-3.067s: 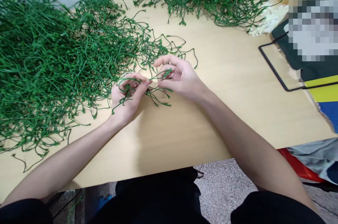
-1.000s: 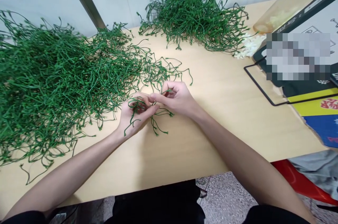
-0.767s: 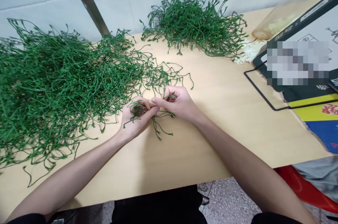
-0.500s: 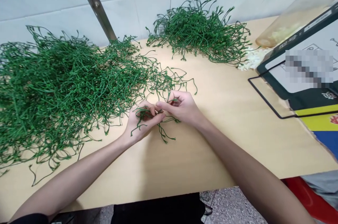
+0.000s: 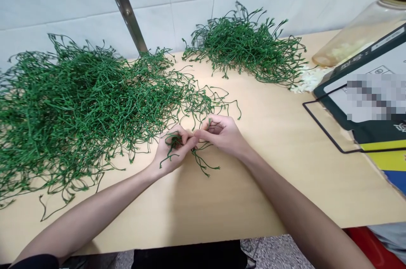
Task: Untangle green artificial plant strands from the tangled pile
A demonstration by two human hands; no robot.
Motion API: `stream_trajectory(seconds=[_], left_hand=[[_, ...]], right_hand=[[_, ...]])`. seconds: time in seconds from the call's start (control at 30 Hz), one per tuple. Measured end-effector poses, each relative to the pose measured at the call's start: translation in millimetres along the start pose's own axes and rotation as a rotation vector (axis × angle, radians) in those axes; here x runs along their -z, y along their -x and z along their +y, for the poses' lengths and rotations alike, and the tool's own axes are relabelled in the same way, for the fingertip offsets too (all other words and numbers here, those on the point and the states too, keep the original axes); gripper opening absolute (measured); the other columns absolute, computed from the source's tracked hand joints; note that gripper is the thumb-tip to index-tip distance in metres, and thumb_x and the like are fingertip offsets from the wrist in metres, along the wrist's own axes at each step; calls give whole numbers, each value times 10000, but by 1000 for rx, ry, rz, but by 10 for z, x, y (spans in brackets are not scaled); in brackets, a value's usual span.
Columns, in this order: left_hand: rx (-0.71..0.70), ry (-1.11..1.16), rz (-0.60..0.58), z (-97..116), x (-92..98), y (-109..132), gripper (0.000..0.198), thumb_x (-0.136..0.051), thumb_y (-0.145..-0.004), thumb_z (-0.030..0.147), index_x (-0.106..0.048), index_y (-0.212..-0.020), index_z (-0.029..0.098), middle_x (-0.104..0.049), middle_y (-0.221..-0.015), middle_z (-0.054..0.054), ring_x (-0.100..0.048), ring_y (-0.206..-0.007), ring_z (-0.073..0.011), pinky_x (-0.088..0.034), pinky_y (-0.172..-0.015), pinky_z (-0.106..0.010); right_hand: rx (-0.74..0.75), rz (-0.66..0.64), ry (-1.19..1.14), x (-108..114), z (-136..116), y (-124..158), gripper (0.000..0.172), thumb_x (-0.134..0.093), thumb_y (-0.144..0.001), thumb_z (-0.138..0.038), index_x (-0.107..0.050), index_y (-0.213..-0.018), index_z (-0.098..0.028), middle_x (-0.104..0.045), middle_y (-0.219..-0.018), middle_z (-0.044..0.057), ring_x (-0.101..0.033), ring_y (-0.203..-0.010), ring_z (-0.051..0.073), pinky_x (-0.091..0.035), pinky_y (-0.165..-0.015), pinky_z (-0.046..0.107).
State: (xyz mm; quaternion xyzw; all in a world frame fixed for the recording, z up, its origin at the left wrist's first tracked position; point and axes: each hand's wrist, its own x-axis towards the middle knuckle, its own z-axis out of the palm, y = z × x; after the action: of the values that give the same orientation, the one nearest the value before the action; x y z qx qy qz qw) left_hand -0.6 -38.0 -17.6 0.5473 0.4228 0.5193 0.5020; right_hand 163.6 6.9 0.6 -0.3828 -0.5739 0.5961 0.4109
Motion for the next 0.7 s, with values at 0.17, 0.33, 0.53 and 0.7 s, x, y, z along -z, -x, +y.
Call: stream_trajectory(seconds=[0.17, 0.33, 0.53, 0.7], left_hand=[[-34, 38, 11, -42, 19, -17, 409, -762, -795, 357, -426, -639, 185, -648, -726, 12, -573, -632, -82, -440, -586, -209], [16, 80, 30, -37, 5, -38, 416, -754, -802, 321, -414, -611, 178, -612, -694, 19, -580, -657, -77, -441, -618, -201], [63, 110, -3, 6, -15, -29, 390, -778, -762, 288, -425, -636, 179, -660, -779, 2, -623, -682, -89, -476, -641, -213], [42, 21, 3, 12, -2, -30, 349, -785, -736, 231, -453, -642, 175, -665, -823, -7, -608, -720, -96, -469, -636, -211]], right_hand=[[18, -10, -38, 9, -64, -2, 342, -920, -574, -345, -648, -700, -180, -720, -704, 22, -692, -624, 148, -590, -596, 273], [12, 39, -54, 8, -91, 7, 299, -913, -578, -336, -688, -695, -178, -763, -751, 52, -729, -677, 175, -631, -652, 304], [-15, 174, -39, -23, -115, -12, 339, -954, -455, -300, -674, -605, -181, -715, -602, 9, -680, -547, 145, -590, -555, 258], [-22, 255, -55, -37, -96, -43, 403, -968, -393, -267, -639, -607, -178, -672, -524, -19, -617, -460, 105, -522, -475, 211]])
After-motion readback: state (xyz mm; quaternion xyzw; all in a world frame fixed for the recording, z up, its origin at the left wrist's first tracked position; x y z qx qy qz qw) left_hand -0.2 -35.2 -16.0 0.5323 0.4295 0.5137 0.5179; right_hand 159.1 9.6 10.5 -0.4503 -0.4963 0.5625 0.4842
